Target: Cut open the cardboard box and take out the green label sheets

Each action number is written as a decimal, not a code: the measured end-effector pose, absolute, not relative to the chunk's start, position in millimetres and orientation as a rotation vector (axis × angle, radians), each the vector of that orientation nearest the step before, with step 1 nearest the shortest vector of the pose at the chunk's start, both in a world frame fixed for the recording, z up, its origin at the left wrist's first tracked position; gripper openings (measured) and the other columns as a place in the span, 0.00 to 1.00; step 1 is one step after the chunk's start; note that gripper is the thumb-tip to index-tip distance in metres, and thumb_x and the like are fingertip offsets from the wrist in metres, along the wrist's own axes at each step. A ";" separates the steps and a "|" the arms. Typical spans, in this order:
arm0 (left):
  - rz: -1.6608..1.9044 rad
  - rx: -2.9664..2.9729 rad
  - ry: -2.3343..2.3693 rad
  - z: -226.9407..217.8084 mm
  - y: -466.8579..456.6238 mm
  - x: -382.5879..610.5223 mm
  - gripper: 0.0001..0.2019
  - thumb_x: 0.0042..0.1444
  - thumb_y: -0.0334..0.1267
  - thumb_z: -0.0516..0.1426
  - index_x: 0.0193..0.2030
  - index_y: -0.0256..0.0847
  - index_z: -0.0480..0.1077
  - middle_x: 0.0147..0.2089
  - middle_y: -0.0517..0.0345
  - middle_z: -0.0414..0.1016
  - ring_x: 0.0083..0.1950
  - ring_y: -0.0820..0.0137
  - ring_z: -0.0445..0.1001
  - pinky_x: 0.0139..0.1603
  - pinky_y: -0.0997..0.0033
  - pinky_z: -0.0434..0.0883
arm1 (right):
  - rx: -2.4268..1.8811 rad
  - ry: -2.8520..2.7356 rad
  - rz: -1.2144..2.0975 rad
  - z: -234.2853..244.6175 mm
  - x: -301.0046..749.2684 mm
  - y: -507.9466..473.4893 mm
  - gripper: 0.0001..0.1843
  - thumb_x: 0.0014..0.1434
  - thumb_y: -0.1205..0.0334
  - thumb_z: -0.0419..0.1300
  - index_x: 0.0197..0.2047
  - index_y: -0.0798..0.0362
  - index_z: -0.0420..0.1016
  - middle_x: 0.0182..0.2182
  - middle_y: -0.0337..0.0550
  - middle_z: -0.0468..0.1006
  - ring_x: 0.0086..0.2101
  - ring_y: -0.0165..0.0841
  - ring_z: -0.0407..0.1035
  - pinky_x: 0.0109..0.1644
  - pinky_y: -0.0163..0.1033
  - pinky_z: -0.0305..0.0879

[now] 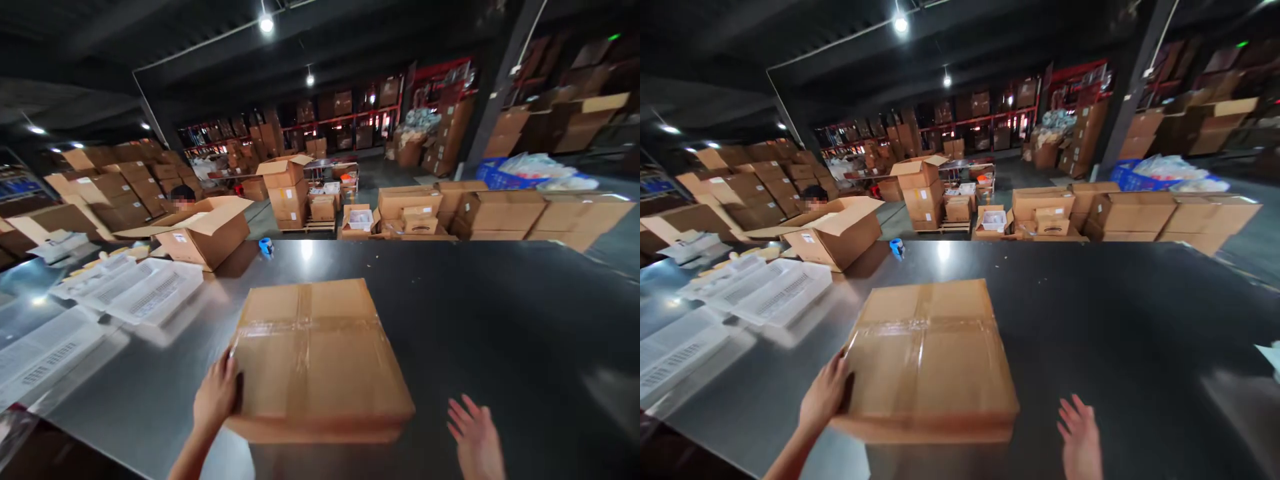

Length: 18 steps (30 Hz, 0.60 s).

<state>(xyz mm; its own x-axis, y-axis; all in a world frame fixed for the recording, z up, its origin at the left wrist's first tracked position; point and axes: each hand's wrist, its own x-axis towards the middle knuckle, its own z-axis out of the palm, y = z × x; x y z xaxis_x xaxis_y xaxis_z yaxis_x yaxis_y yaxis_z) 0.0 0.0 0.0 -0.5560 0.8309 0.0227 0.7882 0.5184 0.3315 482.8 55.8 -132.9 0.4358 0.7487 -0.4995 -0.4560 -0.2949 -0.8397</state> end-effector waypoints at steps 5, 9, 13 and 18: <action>0.609 1.467 2.427 -9.5 21.3 -7.9 0.33 0.69 0.52 0.43 0.71 0.29 0.60 0.69 0.29 0.64 0.69 0.45 0.67 0.67 0.49 0.65 | -1.570 -0.236 1.070 -107.0 481.7 -15.8 0.37 0.58 0.32 0.50 0.59 0.51 0.63 0.66 0.65 0.65 0.66 0.55 0.60 0.68 0.59 0.58; 0.675 1.545 2.224 -12.2 21.4 -16.9 0.33 0.69 0.51 0.42 0.69 0.26 0.59 0.68 0.26 0.63 0.69 0.46 0.67 0.65 0.51 0.67 | -2.084 -0.561 0.978 -111.1 424.6 -81.8 0.43 0.57 0.34 0.34 0.62 0.59 0.57 0.62 0.71 0.68 0.59 0.53 0.70 0.59 0.56 0.69; 0.740 1.524 2.163 -8.9 17.2 -21.5 0.35 0.65 0.57 0.44 0.67 0.28 0.63 0.66 0.27 0.65 0.67 0.39 0.67 0.66 0.42 0.67 | -2.274 -0.825 0.946 -124.0 356.4 -122.8 0.33 0.52 0.41 0.52 0.53 0.56 0.70 0.55 0.62 0.75 0.56 0.46 0.72 0.64 0.47 0.64; 0.660 1.525 2.191 -10.4 30.0 -35.7 0.40 0.60 0.62 0.48 0.68 0.31 0.63 0.67 0.25 0.65 0.68 0.33 0.66 0.64 0.34 0.67 | -2.427 -1.058 0.985 -134.7 330.8 -137.1 0.24 0.50 0.53 0.67 0.50 0.51 0.78 0.55 0.52 0.77 0.58 0.47 0.69 0.65 0.47 0.58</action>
<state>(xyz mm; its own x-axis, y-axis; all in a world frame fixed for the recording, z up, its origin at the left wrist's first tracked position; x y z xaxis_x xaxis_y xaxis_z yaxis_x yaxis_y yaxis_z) -35.7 30.0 -10.4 -0.3324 0.9419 -0.0481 0.7585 0.2973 0.5799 330.8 -137.1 -134.7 0.4892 0.7363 -0.4675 0.5190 -0.6765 -0.5225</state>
